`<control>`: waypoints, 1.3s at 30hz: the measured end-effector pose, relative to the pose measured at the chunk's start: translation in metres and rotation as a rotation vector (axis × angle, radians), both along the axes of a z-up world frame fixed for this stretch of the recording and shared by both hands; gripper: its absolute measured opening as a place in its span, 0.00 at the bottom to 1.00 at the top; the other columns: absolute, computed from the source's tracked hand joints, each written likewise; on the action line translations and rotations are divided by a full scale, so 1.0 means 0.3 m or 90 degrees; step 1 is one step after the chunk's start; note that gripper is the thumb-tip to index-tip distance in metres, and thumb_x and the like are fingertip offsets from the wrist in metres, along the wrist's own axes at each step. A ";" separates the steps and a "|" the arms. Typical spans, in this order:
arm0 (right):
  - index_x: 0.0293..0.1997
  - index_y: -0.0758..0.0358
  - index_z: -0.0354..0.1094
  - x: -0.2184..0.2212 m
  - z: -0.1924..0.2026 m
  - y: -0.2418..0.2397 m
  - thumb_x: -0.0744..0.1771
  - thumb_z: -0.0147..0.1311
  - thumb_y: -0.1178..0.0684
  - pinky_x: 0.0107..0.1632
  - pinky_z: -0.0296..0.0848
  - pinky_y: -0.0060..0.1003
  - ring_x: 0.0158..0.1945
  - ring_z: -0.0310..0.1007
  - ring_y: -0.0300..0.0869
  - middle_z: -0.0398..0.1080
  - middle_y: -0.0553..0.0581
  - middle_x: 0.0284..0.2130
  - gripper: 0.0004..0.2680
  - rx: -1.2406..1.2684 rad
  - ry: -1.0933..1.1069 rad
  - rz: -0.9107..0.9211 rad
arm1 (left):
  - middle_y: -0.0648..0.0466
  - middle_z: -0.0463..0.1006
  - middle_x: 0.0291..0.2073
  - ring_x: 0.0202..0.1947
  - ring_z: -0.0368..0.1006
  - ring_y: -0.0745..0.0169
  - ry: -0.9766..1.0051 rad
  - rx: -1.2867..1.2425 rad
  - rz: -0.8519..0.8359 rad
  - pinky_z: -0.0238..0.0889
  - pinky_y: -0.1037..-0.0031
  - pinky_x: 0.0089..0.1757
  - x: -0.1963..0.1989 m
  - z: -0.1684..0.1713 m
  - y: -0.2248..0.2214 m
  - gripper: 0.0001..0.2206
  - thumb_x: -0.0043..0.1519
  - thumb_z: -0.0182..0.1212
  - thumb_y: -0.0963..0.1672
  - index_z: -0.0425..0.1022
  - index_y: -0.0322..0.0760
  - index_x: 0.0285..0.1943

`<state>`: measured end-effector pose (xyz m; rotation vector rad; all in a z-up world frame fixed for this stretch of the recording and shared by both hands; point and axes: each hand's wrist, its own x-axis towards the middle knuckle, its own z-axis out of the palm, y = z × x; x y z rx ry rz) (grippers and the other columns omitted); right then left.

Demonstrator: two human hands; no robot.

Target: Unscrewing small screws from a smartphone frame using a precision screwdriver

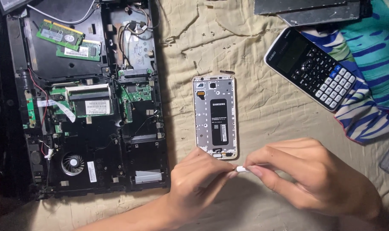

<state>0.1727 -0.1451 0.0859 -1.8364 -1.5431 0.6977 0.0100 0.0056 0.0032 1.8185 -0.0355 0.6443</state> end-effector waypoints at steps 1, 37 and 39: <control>0.42 0.61 0.71 -0.002 0.005 0.001 0.68 0.52 0.55 0.34 0.74 0.34 0.28 0.77 0.42 0.78 0.50 0.31 0.04 0.001 -0.001 -0.003 | 0.51 0.81 0.29 0.24 0.73 0.60 -0.001 0.001 -0.003 0.58 0.73 0.33 0.000 0.001 -0.001 0.01 0.65 0.62 0.37 0.77 0.28 0.42; 0.48 0.64 0.68 0.122 0.022 0.158 0.68 0.55 0.57 0.38 0.71 0.44 0.38 0.77 0.48 0.75 0.56 0.39 0.06 -0.073 -0.281 -0.025 | 0.43 0.60 0.73 0.72 0.56 0.26 0.183 0.550 -0.007 0.53 0.42 0.65 -0.023 -0.048 -0.026 0.19 0.71 0.45 0.42 0.68 0.38 0.72; 0.48 0.63 0.67 0.130 -0.008 0.160 0.67 0.57 0.57 0.40 0.72 0.43 0.43 0.76 0.48 0.76 0.55 0.40 0.07 -0.064 -0.307 -0.010 | 0.42 0.62 0.72 0.72 0.57 0.27 0.174 0.523 -0.001 0.53 0.42 0.65 -0.022 -0.038 -0.024 0.18 0.72 0.44 0.43 0.71 0.37 0.69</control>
